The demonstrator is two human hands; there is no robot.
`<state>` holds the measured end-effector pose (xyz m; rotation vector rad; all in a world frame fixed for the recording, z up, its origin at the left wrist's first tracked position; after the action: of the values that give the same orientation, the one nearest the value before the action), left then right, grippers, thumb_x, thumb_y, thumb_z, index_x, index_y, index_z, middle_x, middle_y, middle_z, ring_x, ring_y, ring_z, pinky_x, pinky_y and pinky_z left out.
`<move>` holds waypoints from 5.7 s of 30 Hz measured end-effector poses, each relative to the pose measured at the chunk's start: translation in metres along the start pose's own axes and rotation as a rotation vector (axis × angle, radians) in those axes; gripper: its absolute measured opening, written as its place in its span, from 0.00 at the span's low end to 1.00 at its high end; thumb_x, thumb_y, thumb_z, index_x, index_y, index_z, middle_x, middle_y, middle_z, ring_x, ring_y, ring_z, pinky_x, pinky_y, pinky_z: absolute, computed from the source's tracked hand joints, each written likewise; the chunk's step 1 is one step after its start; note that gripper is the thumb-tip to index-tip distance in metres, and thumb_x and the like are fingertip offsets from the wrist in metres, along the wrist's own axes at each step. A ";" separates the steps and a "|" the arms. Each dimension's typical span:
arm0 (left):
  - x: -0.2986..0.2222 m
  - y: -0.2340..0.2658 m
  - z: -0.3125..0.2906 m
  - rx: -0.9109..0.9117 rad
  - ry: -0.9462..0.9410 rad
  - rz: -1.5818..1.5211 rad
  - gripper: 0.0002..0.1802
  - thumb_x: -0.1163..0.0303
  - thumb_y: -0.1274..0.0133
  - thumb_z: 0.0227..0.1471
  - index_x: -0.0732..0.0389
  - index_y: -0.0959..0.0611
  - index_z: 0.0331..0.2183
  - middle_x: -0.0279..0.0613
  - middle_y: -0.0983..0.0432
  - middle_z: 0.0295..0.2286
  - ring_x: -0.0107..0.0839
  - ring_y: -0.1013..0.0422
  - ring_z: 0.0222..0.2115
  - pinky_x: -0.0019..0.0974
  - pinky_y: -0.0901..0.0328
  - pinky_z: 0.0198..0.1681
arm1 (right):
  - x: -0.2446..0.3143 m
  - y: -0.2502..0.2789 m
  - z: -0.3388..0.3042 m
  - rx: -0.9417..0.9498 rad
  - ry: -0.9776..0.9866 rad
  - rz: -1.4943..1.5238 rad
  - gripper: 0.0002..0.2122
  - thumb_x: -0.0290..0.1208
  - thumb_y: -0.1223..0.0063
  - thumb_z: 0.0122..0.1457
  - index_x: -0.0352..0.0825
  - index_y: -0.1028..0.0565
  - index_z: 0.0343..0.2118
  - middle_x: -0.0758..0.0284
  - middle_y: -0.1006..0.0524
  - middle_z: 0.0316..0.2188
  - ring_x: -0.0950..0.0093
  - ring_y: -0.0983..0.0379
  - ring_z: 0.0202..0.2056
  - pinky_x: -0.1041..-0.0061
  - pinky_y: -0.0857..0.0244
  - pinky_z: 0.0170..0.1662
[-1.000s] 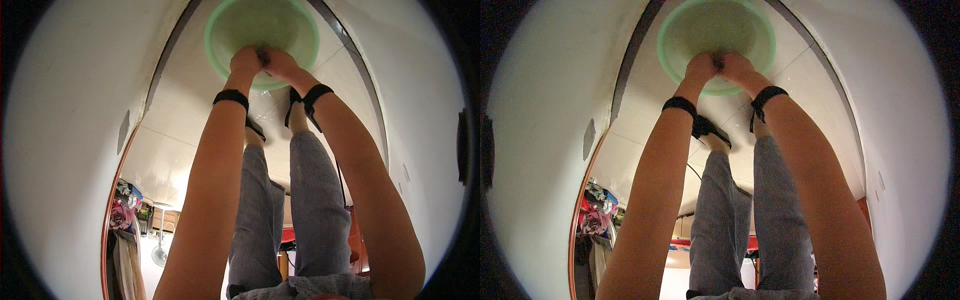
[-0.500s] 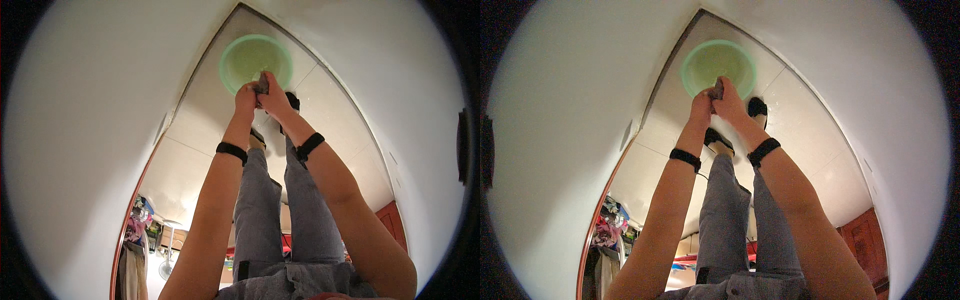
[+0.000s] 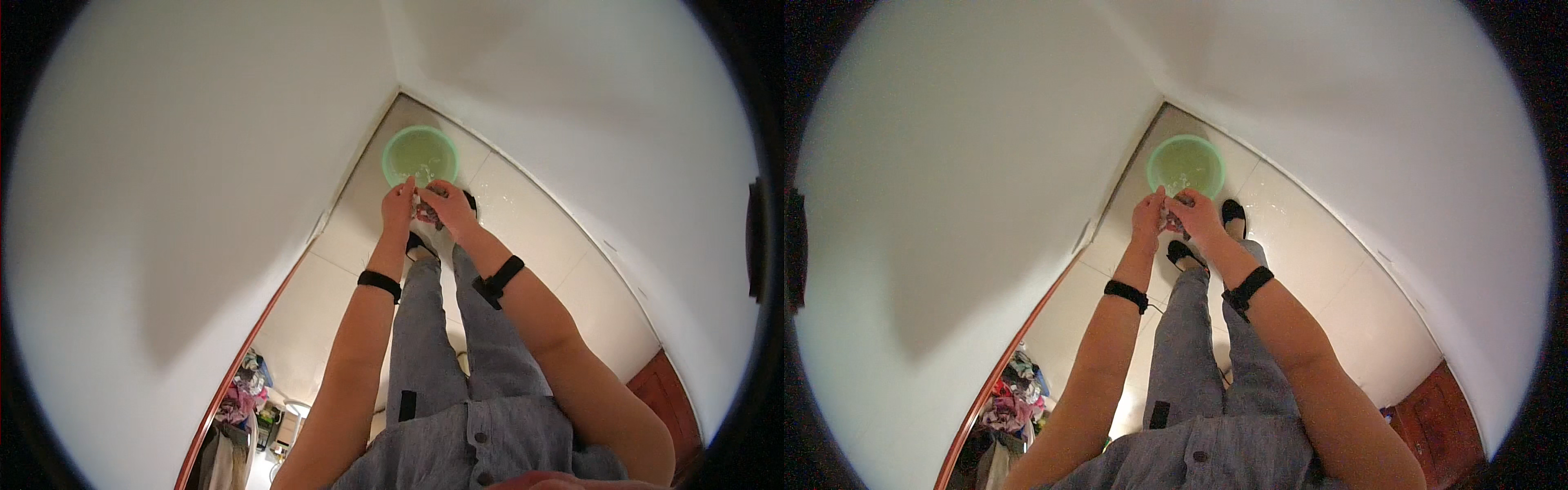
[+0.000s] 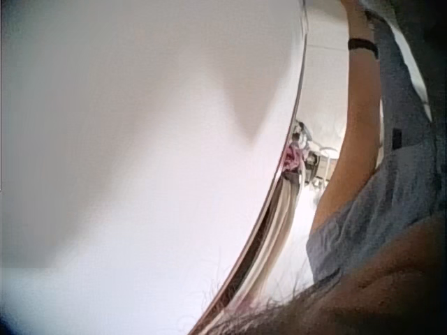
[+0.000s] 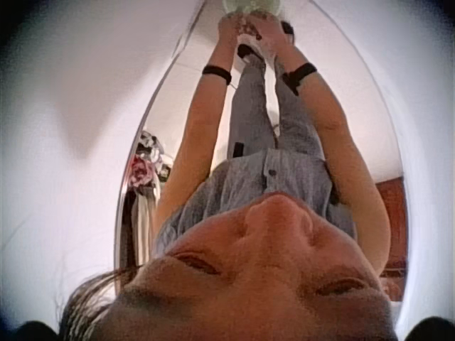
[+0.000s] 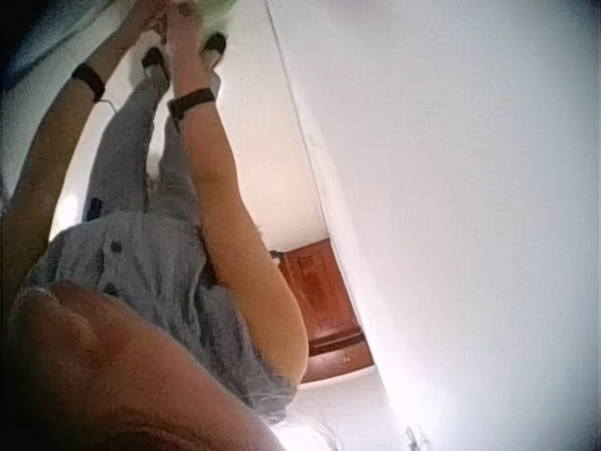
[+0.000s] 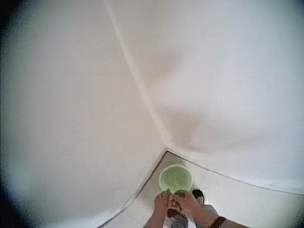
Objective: The person is cleaning the bed frame and the area under the mattress using a cloth and wet wipes.
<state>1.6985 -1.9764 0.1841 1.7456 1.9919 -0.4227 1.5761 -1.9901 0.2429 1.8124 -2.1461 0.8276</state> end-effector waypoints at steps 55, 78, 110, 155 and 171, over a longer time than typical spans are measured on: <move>-0.156 0.047 -0.298 0.188 -0.223 -0.393 0.08 0.64 0.59 0.52 0.56 0.29 0.33 0.33 0.33 0.25 0.23 0.38 0.20 0.29 0.44 0.18 | 0.152 -0.120 -0.259 0.162 0.514 -0.484 0.17 0.36 0.52 0.48 0.28 0.33 0.36 0.61 0.29 0.27 0.71 0.33 0.26 0.71 0.37 0.31; -0.075 0.072 -0.236 0.277 -0.135 0.465 0.26 0.83 0.52 0.38 0.62 0.35 0.44 0.48 0.32 0.32 0.35 0.30 0.25 0.34 0.37 0.21 | -0.558 0.144 -0.615 -1.005 -0.248 -0.395 0.10 0.28 0.48 0.42 0.32 0.27 0.30 0.57 0.25 0.24 0.65 0.27 0.31 0.69 0.35 0.33; 0.244 -0.499 -0.439 0.593 -0.242 1.710 0.01 0.79 0.55 0.33 0.67 0.29 0.17 0.47 0.32 0.17 0.37 0.32 0.19 0.39 0.41 0.16 | -0.650 0.418 -0.814 -1.453 -0.081 0.675 0.12 0.24 0.45 0.34 0.25 0.30 0.25 0.58 0.29 0.19 0.68 0.28 0.22 0.70 0.34 0.26; 1.106 -1.716 -1.024 1.379 -0.990 2.169 0.12 0.68 0.51 0.42 0.65 0.25 0.15 0.45 0.29 0.19 0.40 0.34 0.17 0.41 0.38 0.21 | -0.937 1.285 -1.281 -1.310 -0.436 1.300 0.08 0.28 0.49 0.43 0.29 0.28 0.26 0.59 0.25 0.19 0.70 0.27 0.18 0.70 0.32 0.25; 1.544 -1.983 -1.311 2.258 -1.202 2.206 0.07 0.70 0.56 0.45 0.63 0.25 0.25 0.41 0.27 0.23 0.35 0.32 0.20 0.37 0.38 0.21 | -1.103 1.465 -1.366 -1.367 -0.074 2.004 0.09 0.29 0.45 0.43 0.30 0.28 0.27 0.64 0.26 0.18 0.68 0.27 0.19 0.69 0.33 0.23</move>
<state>-0.5786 -0.2966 0.3561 -1.4589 2.0143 1.5979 0.1564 -0.2046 0.4013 -1.1567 -2.5722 -0.6461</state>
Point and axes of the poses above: each hand's wrist, its own z-axis towards the middle knuckle, its own y-axis out of the back of the hand, x = y × z, the point moved 1 cm from there along z, towards the middle knuckle
